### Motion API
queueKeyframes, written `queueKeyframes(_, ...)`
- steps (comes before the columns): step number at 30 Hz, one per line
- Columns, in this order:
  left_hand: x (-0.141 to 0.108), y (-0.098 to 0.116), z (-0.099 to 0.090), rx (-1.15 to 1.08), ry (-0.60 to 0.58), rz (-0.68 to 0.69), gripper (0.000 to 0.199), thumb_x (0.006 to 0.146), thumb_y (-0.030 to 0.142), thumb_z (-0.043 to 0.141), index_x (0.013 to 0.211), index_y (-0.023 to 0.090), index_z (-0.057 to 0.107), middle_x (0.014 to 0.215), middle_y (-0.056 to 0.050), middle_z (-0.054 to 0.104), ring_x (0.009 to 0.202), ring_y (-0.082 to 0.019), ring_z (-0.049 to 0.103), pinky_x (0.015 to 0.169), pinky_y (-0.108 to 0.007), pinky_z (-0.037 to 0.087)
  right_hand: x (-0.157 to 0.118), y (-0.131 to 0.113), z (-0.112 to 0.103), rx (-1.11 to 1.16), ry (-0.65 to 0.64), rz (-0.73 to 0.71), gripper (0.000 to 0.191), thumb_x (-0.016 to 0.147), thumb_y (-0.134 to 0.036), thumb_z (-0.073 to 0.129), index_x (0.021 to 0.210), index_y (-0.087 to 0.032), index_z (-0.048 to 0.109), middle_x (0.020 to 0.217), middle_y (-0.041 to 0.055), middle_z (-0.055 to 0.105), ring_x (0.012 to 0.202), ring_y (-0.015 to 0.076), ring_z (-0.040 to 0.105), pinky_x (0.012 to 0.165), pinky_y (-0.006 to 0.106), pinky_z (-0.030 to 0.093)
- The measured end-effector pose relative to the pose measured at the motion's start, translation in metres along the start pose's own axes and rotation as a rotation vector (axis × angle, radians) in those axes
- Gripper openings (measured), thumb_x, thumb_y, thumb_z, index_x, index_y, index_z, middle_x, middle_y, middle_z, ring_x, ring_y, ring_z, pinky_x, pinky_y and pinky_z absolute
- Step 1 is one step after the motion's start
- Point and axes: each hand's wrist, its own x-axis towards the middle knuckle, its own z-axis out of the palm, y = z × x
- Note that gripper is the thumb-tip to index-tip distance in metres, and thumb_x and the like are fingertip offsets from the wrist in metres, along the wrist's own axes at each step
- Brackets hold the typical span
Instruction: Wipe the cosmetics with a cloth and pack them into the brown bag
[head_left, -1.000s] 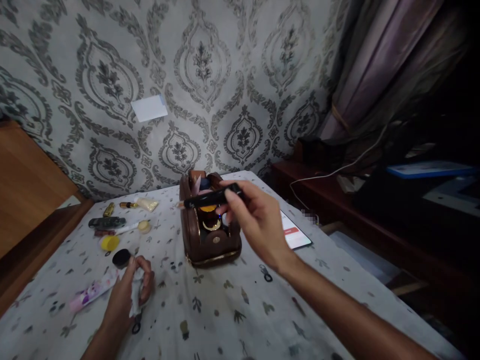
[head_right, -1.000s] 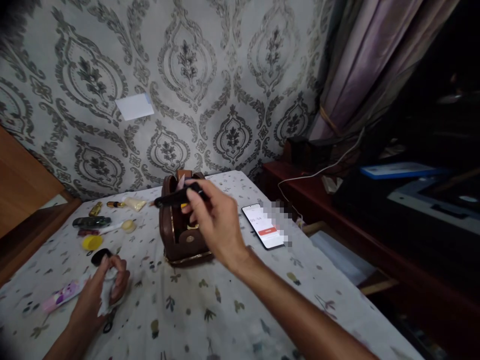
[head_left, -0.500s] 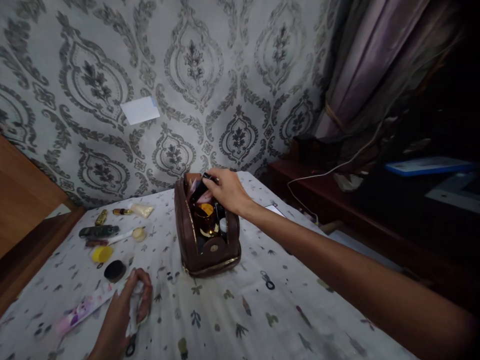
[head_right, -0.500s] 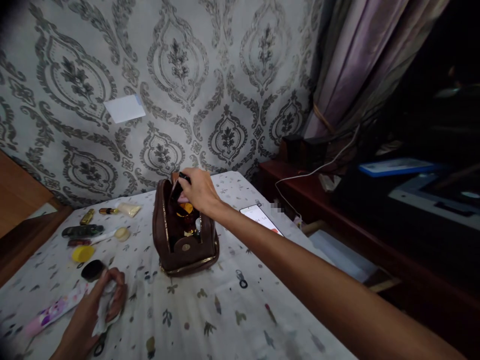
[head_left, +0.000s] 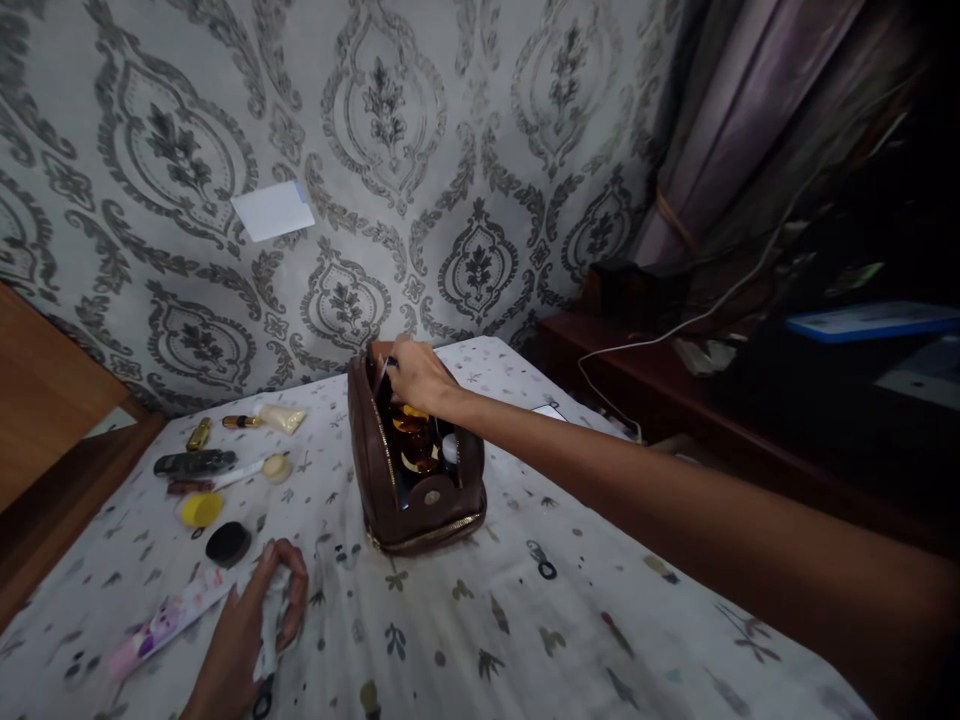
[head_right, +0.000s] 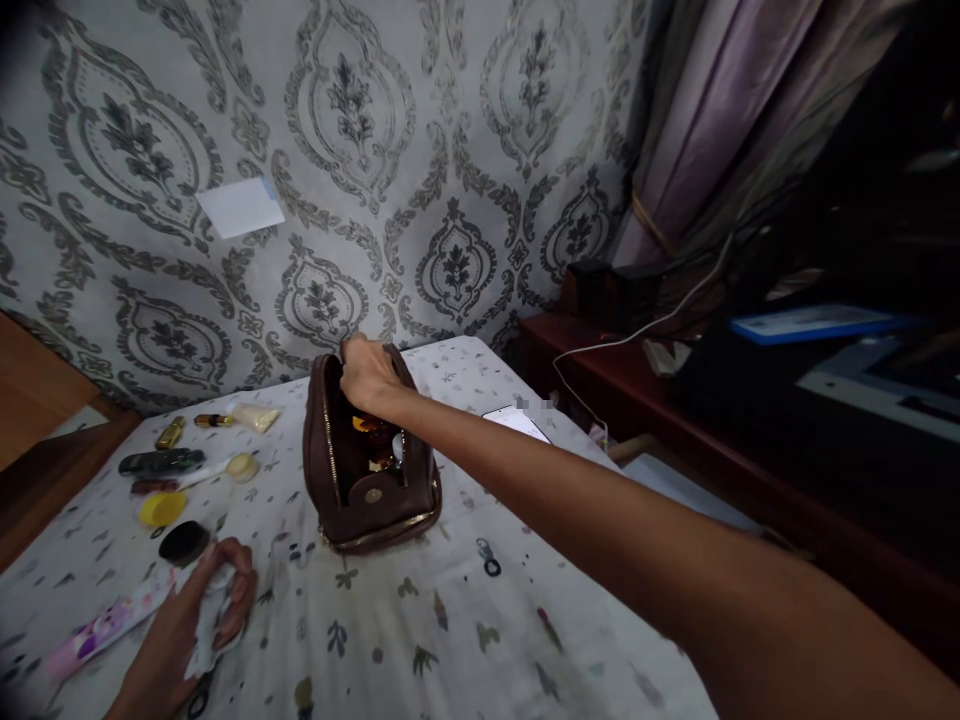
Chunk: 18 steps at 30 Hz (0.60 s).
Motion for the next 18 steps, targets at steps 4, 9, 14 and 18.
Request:
queueKeyframes(4, 0.001, 0.0, -0.001, 0.021, -0.058, 0.016, 0.049, 0.077, 0.065, 0.065, 0.07, 0.018, 0.055, 0.052, 0.005, 0.048, 0.036, -0.007, 0.036, 0.034, -0.019, 0.029, -0.004, -0.01, 0.003, -0.062, -0.048, 0.044, 0.033, 0.085, -0.012, 0.057, 0.118, -0.012, 0.058, 0.11, 0.0186, 0.069, 0.101, 0.0291, 0.069, 0.074, 0.031, 0.053)
queueKeyframes(9, 0.0, 0.001, 0.002, -0.017, -0.078, 0.014, 0.049, 0.076, 0.065, 0.066, 0.068, 0.018, 0.054, 0.051, 0.006, 0.047, 0.033, -0.005, 0.035, 0.032, -0.018, 0.026, -0.005, -0.013, 0.008, -0.102, -0.084, 0.091, 0.03, 0.081, -0.01, 0.06, 0.11, -0.017, 0.064, 0.114, 0.0158, 0.069, 0.11, 0.0296, 0.066, 0.082, 0.033, 0.053)
queueKeyframes(14, -0.003, 0.0, 0.006, 0.003, -0.08, 0.056, 0.047, 0.081, 0.062, 0.063, 0.068, 0.018, 0.054, 0.049, 0.005, 0.048, 0.031, -0.006, 0.036, 0.031, -0.017, 0.025, 0.005, -0.01, 0.011, -0.099, -0.086, 0.169, 0.023, 0.08, -0.013, 0.062, 0.102, -0.018, 0.069, 0.115, 0.0136, 0.07, 0.111, 0.0293, 0.066, 0.084, 0.032, 0.053)
queueKeyframes(18, -0.005, -0.001, 0.006, 0.062, -0.083, 0.072, 0.048, 0.08, 0.065, 0.061, 0.069, 0.018, 0.054, 0.052, 0.004, 0.051, 0.031, -0.006, 0.036, 0.031, -0.017, 0.026, 0.016, -0.007, 0.016, -0.067, -0.079, 0.214, 0.021, 0.077, -0.014, 0.066, 0.097, -0.019, 0.072, 0.106, 0.0109, 0.073, 0.104, 0.0266, 0.069, 0.078, 0.028, 0.053)
